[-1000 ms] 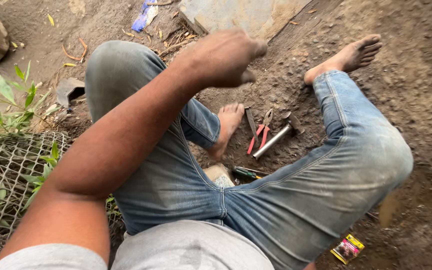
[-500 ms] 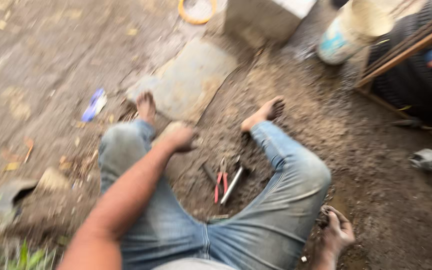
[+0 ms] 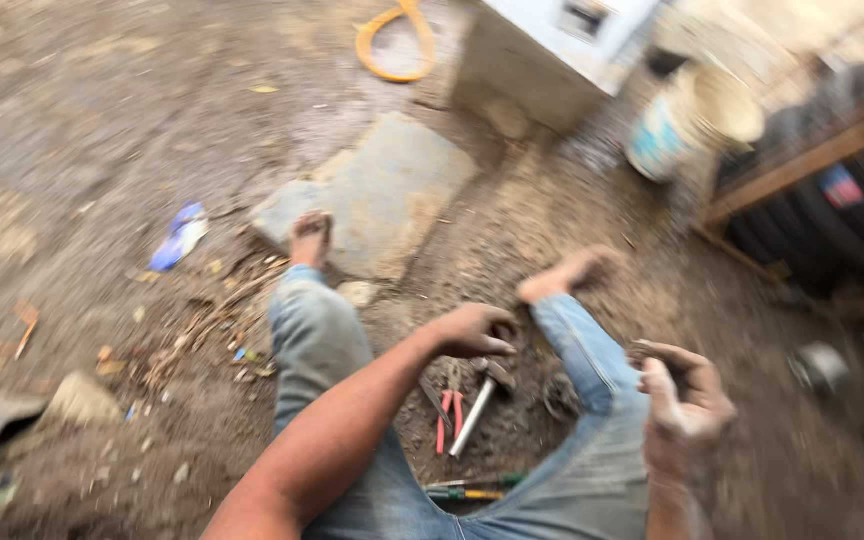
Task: The person sits on the ground and uses a hammer and pliers to repeatedly strike and adjust a small metal component. The person holds the part with pliers and hammers it against the ground, then inspects it by hand before repeating the process.
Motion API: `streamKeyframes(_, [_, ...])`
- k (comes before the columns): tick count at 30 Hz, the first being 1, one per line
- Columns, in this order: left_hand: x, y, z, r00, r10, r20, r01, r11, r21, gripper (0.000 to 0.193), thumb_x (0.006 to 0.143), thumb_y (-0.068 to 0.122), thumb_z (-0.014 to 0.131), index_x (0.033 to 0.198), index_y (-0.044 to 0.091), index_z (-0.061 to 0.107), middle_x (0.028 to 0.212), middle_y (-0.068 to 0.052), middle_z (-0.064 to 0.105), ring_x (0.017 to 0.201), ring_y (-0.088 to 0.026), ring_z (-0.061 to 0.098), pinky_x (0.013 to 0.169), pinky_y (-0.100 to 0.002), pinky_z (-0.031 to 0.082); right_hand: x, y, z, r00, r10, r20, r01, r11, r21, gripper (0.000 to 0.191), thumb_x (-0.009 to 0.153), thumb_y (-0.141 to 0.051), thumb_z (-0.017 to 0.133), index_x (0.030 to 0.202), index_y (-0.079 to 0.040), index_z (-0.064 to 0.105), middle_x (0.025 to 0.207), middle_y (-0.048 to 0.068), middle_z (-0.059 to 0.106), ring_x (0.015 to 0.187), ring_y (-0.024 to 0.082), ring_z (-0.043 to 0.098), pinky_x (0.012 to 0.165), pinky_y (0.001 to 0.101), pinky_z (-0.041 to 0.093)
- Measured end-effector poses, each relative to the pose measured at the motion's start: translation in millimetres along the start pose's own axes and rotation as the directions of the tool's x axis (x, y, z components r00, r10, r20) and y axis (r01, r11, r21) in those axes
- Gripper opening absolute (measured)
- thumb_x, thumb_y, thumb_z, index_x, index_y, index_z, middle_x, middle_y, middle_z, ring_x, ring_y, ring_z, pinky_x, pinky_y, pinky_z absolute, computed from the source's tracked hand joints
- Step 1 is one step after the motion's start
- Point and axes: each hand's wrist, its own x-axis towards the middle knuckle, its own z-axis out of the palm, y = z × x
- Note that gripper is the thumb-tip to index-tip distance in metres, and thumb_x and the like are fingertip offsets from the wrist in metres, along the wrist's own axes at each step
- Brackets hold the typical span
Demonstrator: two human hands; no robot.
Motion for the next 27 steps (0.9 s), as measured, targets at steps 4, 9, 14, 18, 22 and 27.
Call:
streamKeyframes(4, [-4.2,-11.3,-19.4,0.985,0.162,0.052,-0.106,0.823,-0.558,0.053,0.093,0.012,0.076,0.142,0.003,0.059,0.118,-0.015,0.074,0.098,-0.021,0.071,0.077,-0.033,0.062,20.6,34.5,91.2,0.965,-0.099,0.244,0.122,0.989,-0.083,0.012,0.102,-0.001,0.070,0.113,0.003,0.070,0.103,0.012,0.073,0.087,0.015,0.066,0.081,0.0249,0.054])
streamKeyframes(9, [-2.1,-47.6,-28.1,0.990,-0.139,0.024,0.117,0.717,-0.687,0.036,0.097,0.016,0.070,0.127,-0.002,0.063,0.102,-0.018,0.078,0.077,-0.025,0.079,0.060,-0.035,0.063,5.0,151.5,168.9,0.925,0.018,0.378,0.000,0.999,-0.048,0.015,0.107,-0.006,0.067,0.116,0.006,0.068,0.099,0.015,0.072,0.088,0.017,0.069,0.081,0.0283,0.056])
streamKeyframes(14, [21.2,-74.7,-32.9,0.900,-0.433,-0.055,0.341,0.776,-0.530,0.028,0.097,0.015,0.063,0.119,-0.002,0.067,0.087,-0.018,0.080,0.063,-0.022,0.078,0.049,-0.034,0.064,16.8,273.9,181.2,0.775,0.293,0.559,-0.433,0.891,0.134,0.024,0.101,-0.011,0.064,0.121,0.001,0.065,0.099,0.010,0.074,0.078,0.016,0.069,0.062,0.0274,0.056])
streamKeyframes(18, [31.5,-84.7,-43.5,0.884,-0.409,-0.226,0.225,0.796,-0.561,0.035,0.087,0.013,0.065,0.122,0.007,0.068,0.081,-0.011,0.076,0.058,-0.018,0.073,0.046,-0.033,0.061,-16.4,300.8,209.8,0.712,0.522,0.469,-0.402,0.852,-0.336,0.037,0.092,-0.026,0.075,0.110,0.006,0.069,0.087,0.018,0.074,0.073,0.025,0.072,0.067,0.0370,0.058])
streamKeyframes(22, [27.6,-83.4,-47.0,0.848,-0.468,-0.250,0.257,0.775,-0.578,0.031,0.091,0.022,0.066,0.115,0.003,0.071,0.075,-0.014,0.077,0.056,-0.019,0.075,0.046,-0.033,0.061,-90.5,291.5,234.5,0.360,0.859,0.363,-0.297,0.474,-0.829,0.059,0.081,-0.040,0.084,0.106,0.010,0.068,0.081,0.027,0.076,0.071,0.038,0.082,0.074,0.0480,0.066])
streamKeyframes(27, [19.4,-84.4,-41.7,0.792,-0.592,-0.146,0.388,0.674,-0.629,0.034,0.091,0.019,0.062,0.122,0.004,0.061,0.082,-0.014,0.080,0.058,-0.023,0.077,0.045,-0.036,0.063,-111.4,288.4,233.6,0.549,0.732,0.402,0.153,0.384,-0.910,0.081,0.065,-0.059,0.090,0.114,0.002,0.070,0.103,0.024,0.079,0.100,0.037,0.076,0.094,0.0466,0.059])
